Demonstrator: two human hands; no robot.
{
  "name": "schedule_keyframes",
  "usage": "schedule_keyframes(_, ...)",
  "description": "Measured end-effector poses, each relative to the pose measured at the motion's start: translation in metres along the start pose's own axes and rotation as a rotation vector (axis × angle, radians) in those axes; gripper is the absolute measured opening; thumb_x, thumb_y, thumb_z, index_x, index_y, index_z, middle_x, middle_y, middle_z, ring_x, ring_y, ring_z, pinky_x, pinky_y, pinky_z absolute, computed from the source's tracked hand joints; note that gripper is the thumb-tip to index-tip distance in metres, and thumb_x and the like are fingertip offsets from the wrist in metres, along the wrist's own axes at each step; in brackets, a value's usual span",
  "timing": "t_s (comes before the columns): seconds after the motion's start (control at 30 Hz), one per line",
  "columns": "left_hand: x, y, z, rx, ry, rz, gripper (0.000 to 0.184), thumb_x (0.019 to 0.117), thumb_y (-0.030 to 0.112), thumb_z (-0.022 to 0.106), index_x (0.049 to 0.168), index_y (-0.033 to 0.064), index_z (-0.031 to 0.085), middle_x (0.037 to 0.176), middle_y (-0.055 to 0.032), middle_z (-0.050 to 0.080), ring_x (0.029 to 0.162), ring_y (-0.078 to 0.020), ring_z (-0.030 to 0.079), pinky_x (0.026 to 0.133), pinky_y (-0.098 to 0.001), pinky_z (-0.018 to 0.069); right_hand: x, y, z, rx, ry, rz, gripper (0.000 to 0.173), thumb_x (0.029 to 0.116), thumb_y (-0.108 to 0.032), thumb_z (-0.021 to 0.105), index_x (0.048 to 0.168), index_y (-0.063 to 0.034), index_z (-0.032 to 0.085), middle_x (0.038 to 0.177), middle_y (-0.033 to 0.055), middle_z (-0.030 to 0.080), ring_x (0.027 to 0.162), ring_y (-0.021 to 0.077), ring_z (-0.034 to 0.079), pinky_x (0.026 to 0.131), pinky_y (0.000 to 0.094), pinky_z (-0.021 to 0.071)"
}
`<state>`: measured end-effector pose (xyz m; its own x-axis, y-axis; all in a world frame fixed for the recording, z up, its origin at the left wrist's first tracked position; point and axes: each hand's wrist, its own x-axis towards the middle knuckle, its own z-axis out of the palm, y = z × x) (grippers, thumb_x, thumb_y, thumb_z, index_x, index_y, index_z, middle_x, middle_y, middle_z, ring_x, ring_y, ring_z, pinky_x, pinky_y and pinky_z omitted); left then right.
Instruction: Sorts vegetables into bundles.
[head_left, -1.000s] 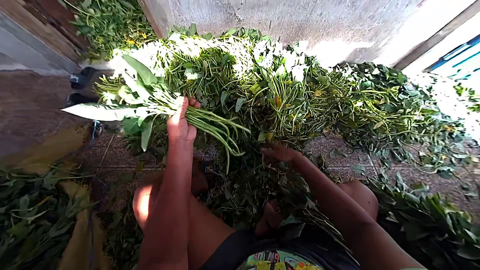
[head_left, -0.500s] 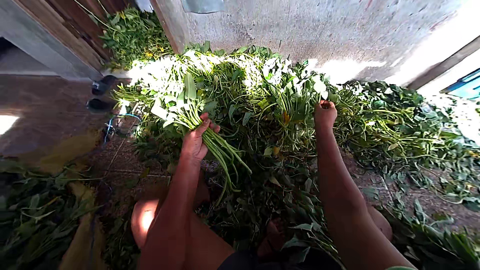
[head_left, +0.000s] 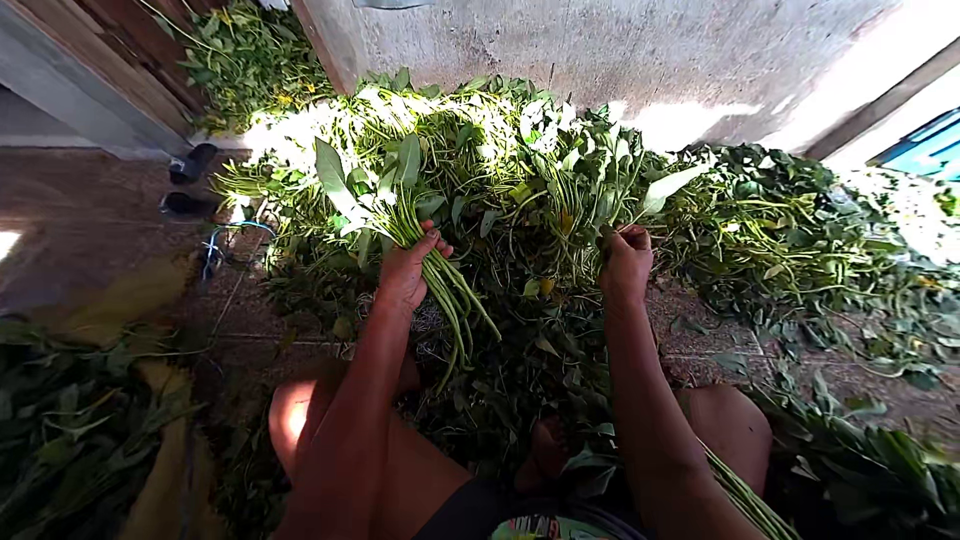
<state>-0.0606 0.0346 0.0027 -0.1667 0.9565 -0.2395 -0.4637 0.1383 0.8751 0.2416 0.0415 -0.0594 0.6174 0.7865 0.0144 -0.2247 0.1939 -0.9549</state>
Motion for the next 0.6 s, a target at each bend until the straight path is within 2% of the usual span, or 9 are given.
schedule_keyframes(0.07, -0.001, -0.002, 0.001, 0.012, -0.006, -0.007, 0.016, 0.1010, 0.003, 0.060, 0.117, 0.0076, 0.060, 0.089, -0.0028, 0.067, 0.076, -0.0146, 0.069, 0.077, -0.0325, 0.0620, -0.020, 0.008, 0.005, -0.010, -0.040, 0.030, 0.028, 0.0926, -0.003, 0.068, 0.114, -0.0090, 0.051, 0.101, 0.0003, 0.058, 0.087, 0.0092, 0.061, 0.080, 0.0310, 0.0560)
schedule_keyframes(0.17, -0.002, -0.008, 0.004, 0.010, -0.022, -0.008, 0.015, 0.1011, 0.002, 0.060, 0.115, 0.0065, 0.060, 0.089, -0.0034, 0.067, 0.077, -0.0146, 0.069, 0.078, -0.0322, 0.0621, -0.037, 0.029, 0.009, 0.049, -0.093, 0.174, 0.045, 0.0923, 0.004, 0.068, 0.133, -0.0024, 0.051, 0.108, 0.0058, 0.060, 0.087, 0.0100, 0.062, 0.078, 0.0285, 0.0556)
schedule_keyframes(0.2, -0.003, -0.009, 0.005, 0.011, -0.027, -0.004, 0.015, 0.1008, 0.001, 0.060, 0.115, 0.0060, 0.060, 0.090, -0.0040, 0.068, 0.078, -0.0148, 0.070, 0.077, -0.0319, 0.0621, -0.044, 0.030, 0.011, 0.056, -0.112, 0.194, 0.045, 0.0916, 0.007, 0.067, 0.134, -0.0017, 0.053, 0.108, 0.0058, 0.061, 0.087, 0.0099, 0.063, 0.078, 0.0279, 0.0560)
schedule_keyframes(0.3, -0.007, -0.013, 0.007, 0.054, -0.038, -0.008, 0.014, 0.1012, 0.003, 0.060, 0.115, 0.0060, 0.061, 0.092, -0.0035, 0.067, 0.077, -0.0137, 0.069, 0.076, -0.0303, 0.0615, -0.067, 0.030, 0.021, 0.025, -0.124, 0.199, 0.037, 0.0886, 0.010, 0.068, 0.123, 0.0002, 0.059, 0.103, 0.0050, 0.063, 0.087, 0.0091, 0.063, 0.078, 0.0276, 0.0562)
schedule_keyframes(0.43, -0.013, -0.022, 0.009, 0.142, -0.062, -0.002, 0.010, 0.1029, 0.007, 0.059, 0.112, 0.0077, 0.063, 0.090, -0.0014, 0.067, 0.076, -0.0121, 0.068, 0.077, -0.0297, 0.0609, -0.093, 0.033, 0.032, -0.168, -0.138, 0.086, 0.032, 0.0873, 0.007, 0.072, 0.118, 0.0029, 0.063, 0.105, 0.0088, 0.067, 0.091, 0.0105, 0.064, 0.083, 0.0298, 0.0559)
schedule_keyframes(0.5, -0.015, -0.028, 0.011, 0.185, -0.066, -0.035, 0.012, 0.1033, 0.009, 0.059, 0.115, 0.0073, 0.062, 0.090, -0.0019, 0.067, 0.077, -0.0124, 0.068, 0.076, -0.0301, 0.0606, -0.109, 0.030, 0.038, -0.273, -0.177, 0.027, 0.032, 0.0884, 0.005, 0.073, 0.119, 0.0041, 0.064, 0.107, 0.0113, 0.069, 0.092, 0.0118, 0.066, 0.084, 0.0303, 0.0563)
schedule_keyframes(0.6, -0.016, -0.032, 0.010, 0.202, -0.075, -0.144, 0.024, 0.1035, 0.015, 0.061, 0.126, 0.0073, 0.060, 0.102, -0.0045, 0.068, 0.087, -0.0133, 0.070, 0.081, -0.0304, 0.0598, -0.136, 0.026, 0.048, -0.369, -0.274, -0.027, 0.029, 0.0905, 0.003, 0.070, 0.119, 0.0048, 0.064, 0.110, 0.0158, 0.067, 0.093, 0.0157, 0.066, 0.084, 0.0321, 0.0569)
